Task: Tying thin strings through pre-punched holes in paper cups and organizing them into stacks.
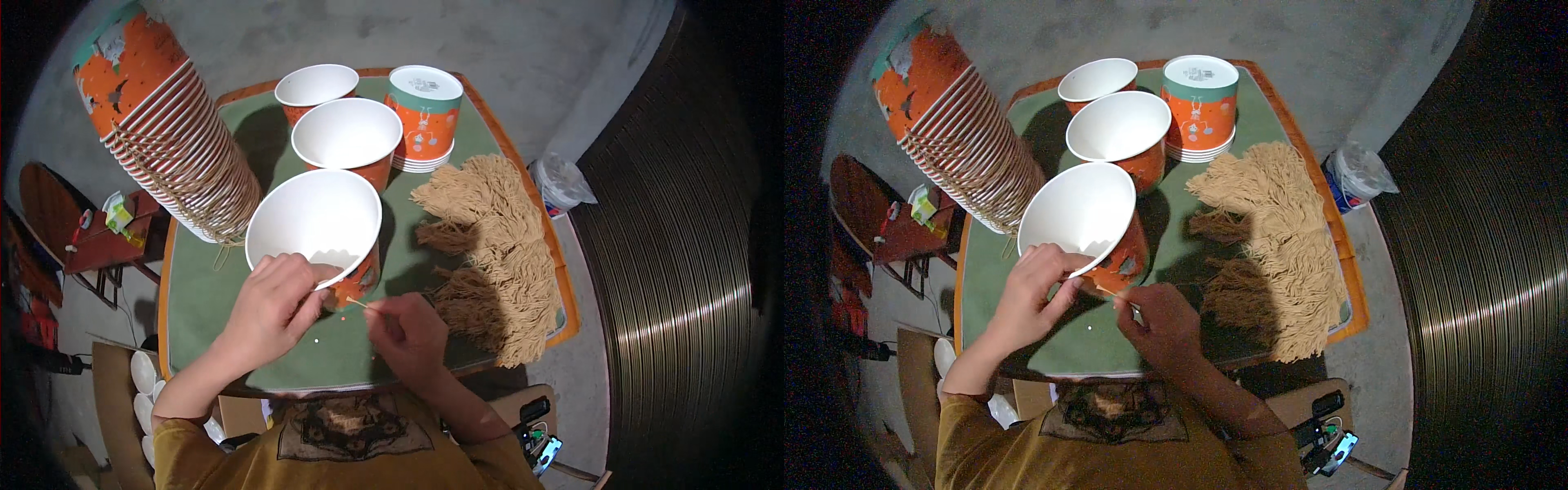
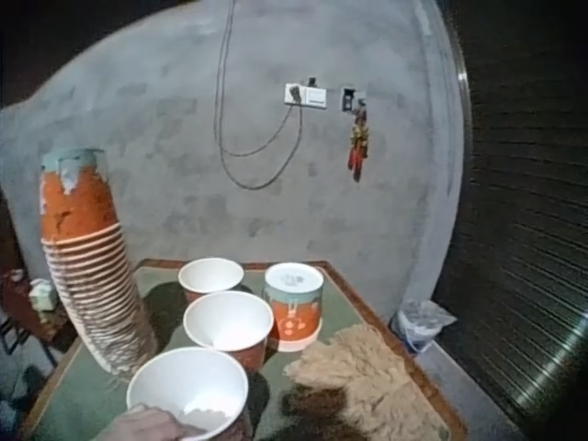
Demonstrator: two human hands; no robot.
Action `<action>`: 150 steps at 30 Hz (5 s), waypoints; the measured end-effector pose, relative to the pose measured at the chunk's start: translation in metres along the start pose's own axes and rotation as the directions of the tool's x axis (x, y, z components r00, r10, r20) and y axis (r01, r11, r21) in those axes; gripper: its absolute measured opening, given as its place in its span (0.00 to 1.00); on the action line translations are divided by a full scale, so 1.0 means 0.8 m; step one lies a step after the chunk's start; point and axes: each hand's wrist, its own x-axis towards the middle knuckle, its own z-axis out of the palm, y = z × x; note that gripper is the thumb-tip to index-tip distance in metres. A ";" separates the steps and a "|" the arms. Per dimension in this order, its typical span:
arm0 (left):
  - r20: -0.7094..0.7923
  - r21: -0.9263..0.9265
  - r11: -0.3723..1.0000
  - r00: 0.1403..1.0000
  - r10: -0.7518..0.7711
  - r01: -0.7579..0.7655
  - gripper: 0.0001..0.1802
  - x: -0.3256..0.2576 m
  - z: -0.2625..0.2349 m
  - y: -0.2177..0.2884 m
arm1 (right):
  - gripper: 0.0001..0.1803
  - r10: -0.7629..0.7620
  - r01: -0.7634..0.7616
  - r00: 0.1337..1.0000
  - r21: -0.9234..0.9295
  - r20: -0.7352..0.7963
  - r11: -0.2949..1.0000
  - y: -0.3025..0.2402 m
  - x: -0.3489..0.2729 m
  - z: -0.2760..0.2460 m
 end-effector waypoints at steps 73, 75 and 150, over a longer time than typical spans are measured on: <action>0.603 -0.740 0.194 0.763 -0.232 0.644 0.22 0.070 0.025 -0.004 | 0.04 0.352 -0.490 0.846 0.320 0.401 0.811 0.027 0.077 -0.025; 0.621 -0.740 0.149 0.751 -0.225 0.656 0.21 0.072 0.035 -0.007 | 0.05 0.352 -0.514 0.843 0.414 0.407 0.751 0.030 0.079 -0.022; 0.560 -0.529 0.758 0.828 -0.025 0.380 0.10 0.076 0.039 0.015 | 0.04 0.211 -0.222 0.974 0.143 0.087 0.965 0.035 0.041 -0.042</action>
